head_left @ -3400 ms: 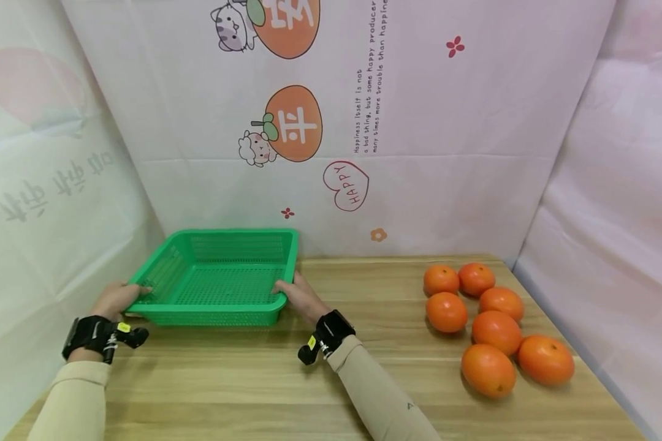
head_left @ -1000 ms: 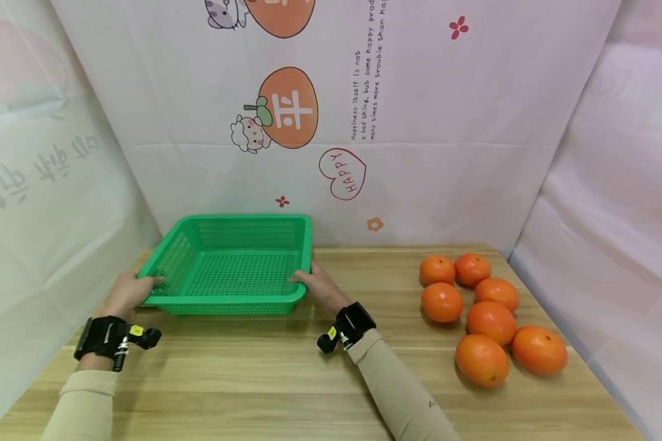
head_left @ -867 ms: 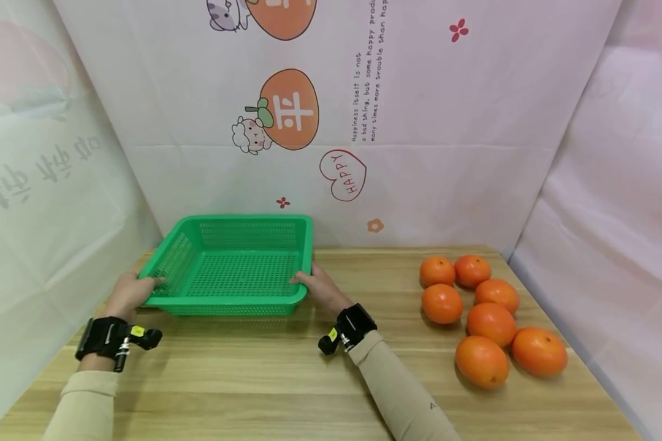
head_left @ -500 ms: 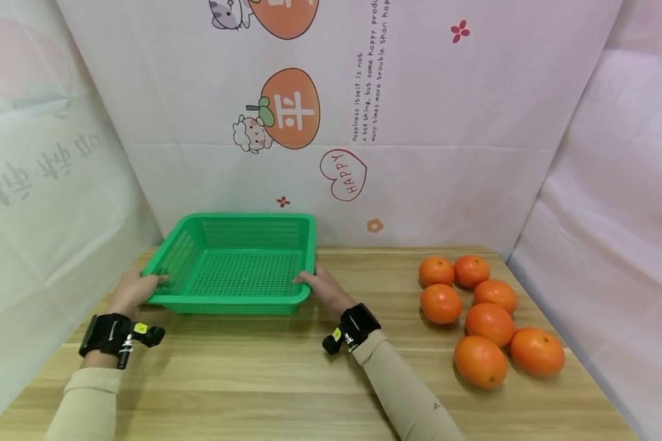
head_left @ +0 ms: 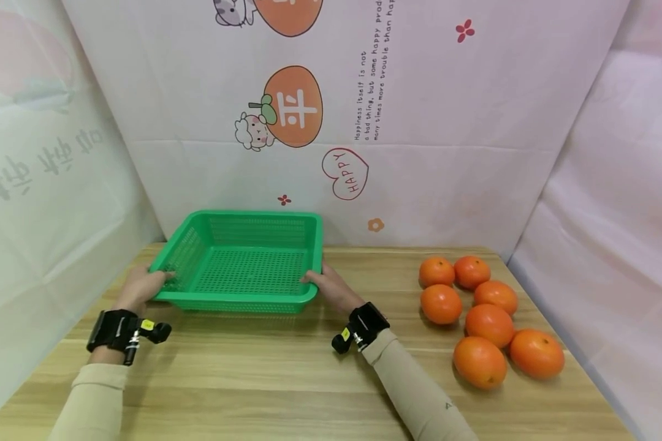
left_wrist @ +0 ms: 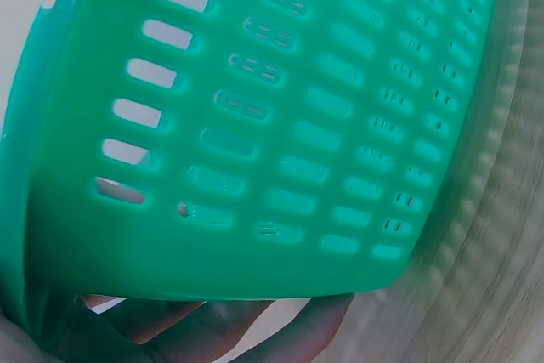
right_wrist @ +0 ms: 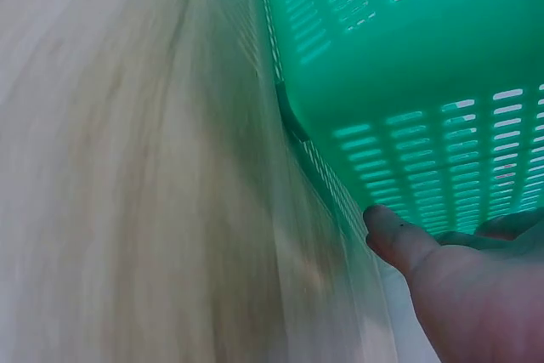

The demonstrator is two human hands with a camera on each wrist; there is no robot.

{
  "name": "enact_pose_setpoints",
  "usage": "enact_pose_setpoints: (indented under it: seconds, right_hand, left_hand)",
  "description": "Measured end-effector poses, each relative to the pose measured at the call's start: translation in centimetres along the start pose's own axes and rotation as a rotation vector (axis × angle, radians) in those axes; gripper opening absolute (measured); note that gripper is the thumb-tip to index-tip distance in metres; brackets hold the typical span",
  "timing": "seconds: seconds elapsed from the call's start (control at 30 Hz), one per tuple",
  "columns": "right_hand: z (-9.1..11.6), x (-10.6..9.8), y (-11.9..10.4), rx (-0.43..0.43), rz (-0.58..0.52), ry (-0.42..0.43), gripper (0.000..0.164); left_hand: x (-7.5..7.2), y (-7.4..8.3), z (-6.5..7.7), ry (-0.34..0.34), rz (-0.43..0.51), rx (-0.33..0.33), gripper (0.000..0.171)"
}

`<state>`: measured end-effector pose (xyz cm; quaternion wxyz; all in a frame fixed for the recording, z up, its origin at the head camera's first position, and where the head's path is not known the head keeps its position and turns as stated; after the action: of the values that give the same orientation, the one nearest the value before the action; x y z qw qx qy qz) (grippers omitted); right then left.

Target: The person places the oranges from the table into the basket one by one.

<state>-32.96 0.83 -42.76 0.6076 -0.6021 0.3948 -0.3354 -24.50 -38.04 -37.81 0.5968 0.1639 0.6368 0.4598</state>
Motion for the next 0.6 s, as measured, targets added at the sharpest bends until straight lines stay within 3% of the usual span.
enact_pose_setpoints:
  seconds: [0.2,0.6]
  right_hand:
    - [0.2,-0.8,0.1,0.011,0.015,-0.003,0.080]
    - [0.6,-1.9,0.4,0.012,0.035,-0.023,0.078]
  left_hand:
    - [0.7,0.3,-0.2,0.010,-0.009,0.024,0.066]
    - [1.8,0.7,-0.3,0.031,0.010,0.010,0.059]
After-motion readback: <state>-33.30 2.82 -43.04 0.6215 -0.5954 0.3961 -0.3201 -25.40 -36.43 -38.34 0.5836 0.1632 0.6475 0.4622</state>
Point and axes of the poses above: each hand's wrist, its own z-axis away from the middle knuckle, its own x-axis out of the palm, y = z × x, the point moved 3 cm from there along -z, towards the middle knuckle, and after that the axes turned 8 degrees about y, right-handed, at the moved point
